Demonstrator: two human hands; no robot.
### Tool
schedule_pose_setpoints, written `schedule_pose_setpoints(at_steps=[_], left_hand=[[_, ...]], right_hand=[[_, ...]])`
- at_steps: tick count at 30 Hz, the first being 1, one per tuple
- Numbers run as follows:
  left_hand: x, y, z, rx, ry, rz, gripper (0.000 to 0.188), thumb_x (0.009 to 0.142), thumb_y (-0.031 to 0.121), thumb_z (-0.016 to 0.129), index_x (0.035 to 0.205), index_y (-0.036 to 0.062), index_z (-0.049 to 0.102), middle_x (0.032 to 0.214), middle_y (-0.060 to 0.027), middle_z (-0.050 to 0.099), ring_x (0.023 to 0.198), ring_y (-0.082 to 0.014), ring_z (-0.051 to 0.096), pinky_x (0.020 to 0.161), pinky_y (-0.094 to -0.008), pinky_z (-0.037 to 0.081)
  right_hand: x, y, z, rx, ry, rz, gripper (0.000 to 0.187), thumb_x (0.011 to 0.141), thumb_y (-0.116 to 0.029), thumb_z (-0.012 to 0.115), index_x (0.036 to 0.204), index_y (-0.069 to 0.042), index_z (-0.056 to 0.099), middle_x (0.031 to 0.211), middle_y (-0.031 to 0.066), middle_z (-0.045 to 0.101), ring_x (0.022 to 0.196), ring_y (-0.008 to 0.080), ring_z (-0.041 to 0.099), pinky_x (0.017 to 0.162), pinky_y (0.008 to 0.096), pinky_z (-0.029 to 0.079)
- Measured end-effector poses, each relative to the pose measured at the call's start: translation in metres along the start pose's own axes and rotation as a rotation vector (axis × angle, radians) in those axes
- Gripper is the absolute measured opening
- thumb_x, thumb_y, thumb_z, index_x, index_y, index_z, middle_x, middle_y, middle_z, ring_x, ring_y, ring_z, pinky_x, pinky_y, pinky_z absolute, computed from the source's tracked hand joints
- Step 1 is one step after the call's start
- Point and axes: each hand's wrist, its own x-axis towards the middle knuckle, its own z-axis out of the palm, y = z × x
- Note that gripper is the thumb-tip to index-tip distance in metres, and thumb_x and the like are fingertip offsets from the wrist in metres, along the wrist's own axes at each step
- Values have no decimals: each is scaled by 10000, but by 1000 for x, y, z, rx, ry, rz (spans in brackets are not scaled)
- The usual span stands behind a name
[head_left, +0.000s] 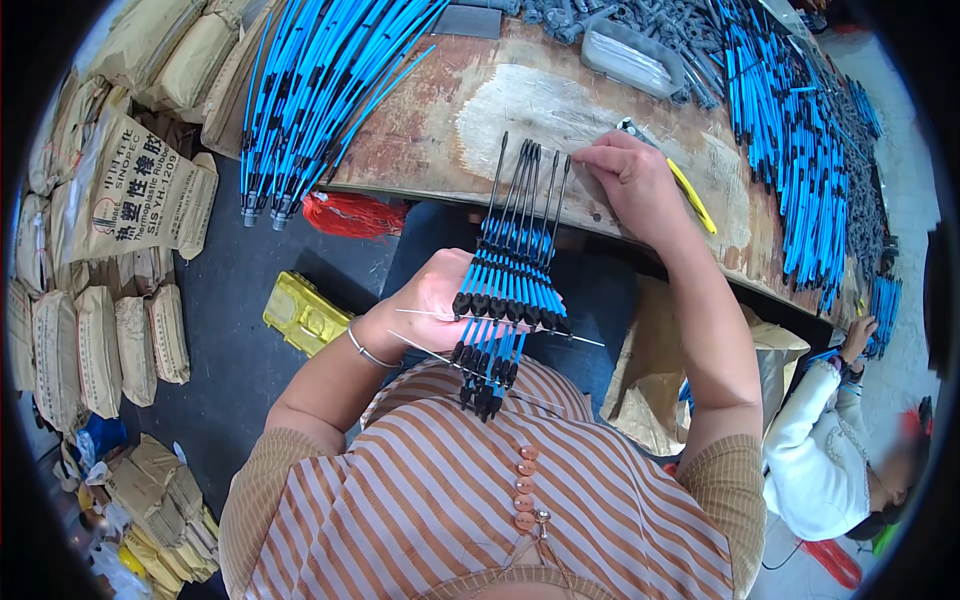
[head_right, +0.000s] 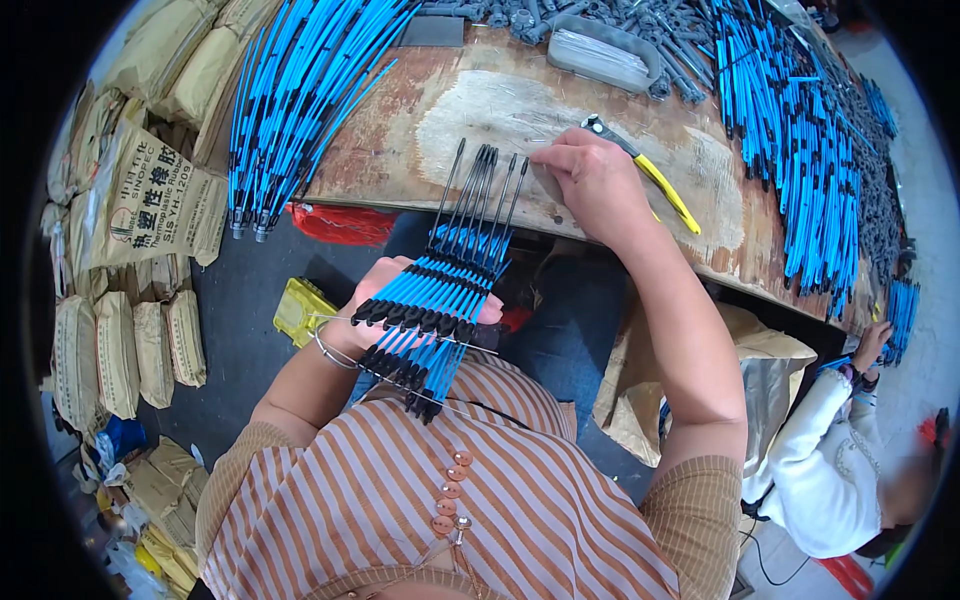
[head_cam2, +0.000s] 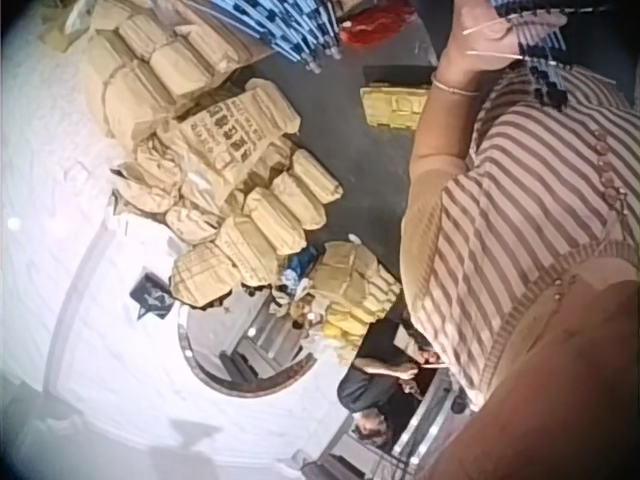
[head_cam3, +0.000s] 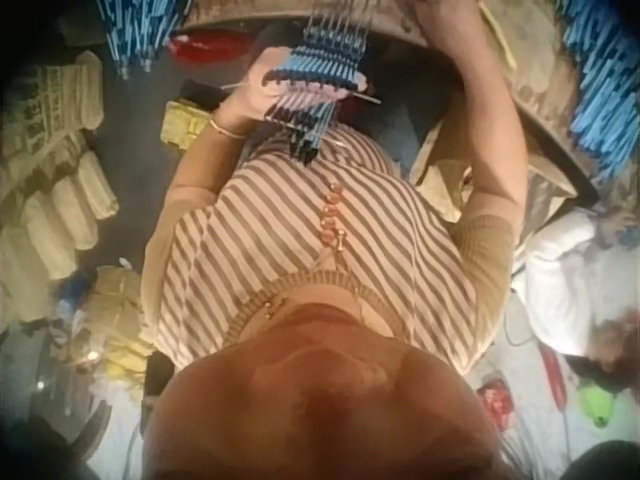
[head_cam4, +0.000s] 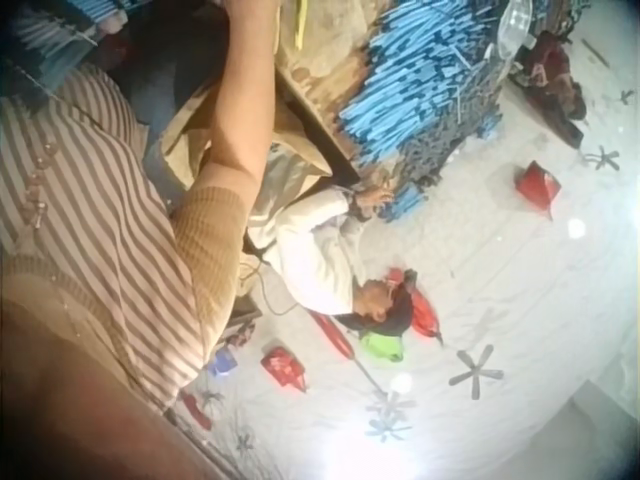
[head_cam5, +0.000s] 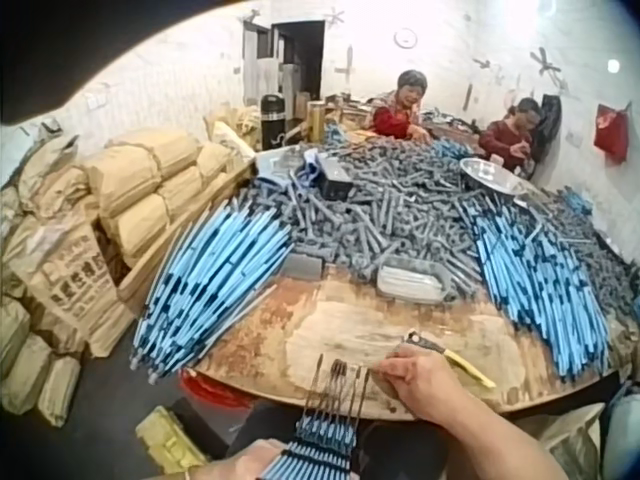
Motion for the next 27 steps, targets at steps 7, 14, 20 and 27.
schedule_pose_setpoints(at_steps=[7,14,20,27], left_hand=[[-2,-11,-1,110,27,47,224,751,112,667,951,14,644,850,-95,661,717,-208,645,653,-286,510],[-3,-15,-7,170,22,97,218,739,107,668,937,19,642,762,-82,647,667,-232,634,607,-292,504],[-7,-18,-4,104,68,47,217,747,123,666,931,12,637,729,-71,639,642,-219,633,581,-292,502],[-3,-14,-4,145,47,87,224,748,126,671,937,11,637,740,-77,643,642,-217,635,577,-292,499]], right_hand=[[12,-3,4,10,-7,-32,106,766,-50,607,858,-49,658,814,94,614,752,273,606,677,324,482],[20,-6,6,-56,-25,-126,140,783,-50,579,908,-59,641,803,102,605,718,281,601,658,343,484],[24,-29,-4,-388,-151,-271,341,783,-20,514,1098,-144,553,861,96,546,821,292,571,707,364,465],[24,-35,-8,-411,-352,-240,398,735,29,505,1097,-136,520,911,95,514,918,300,542,765,371,449]])
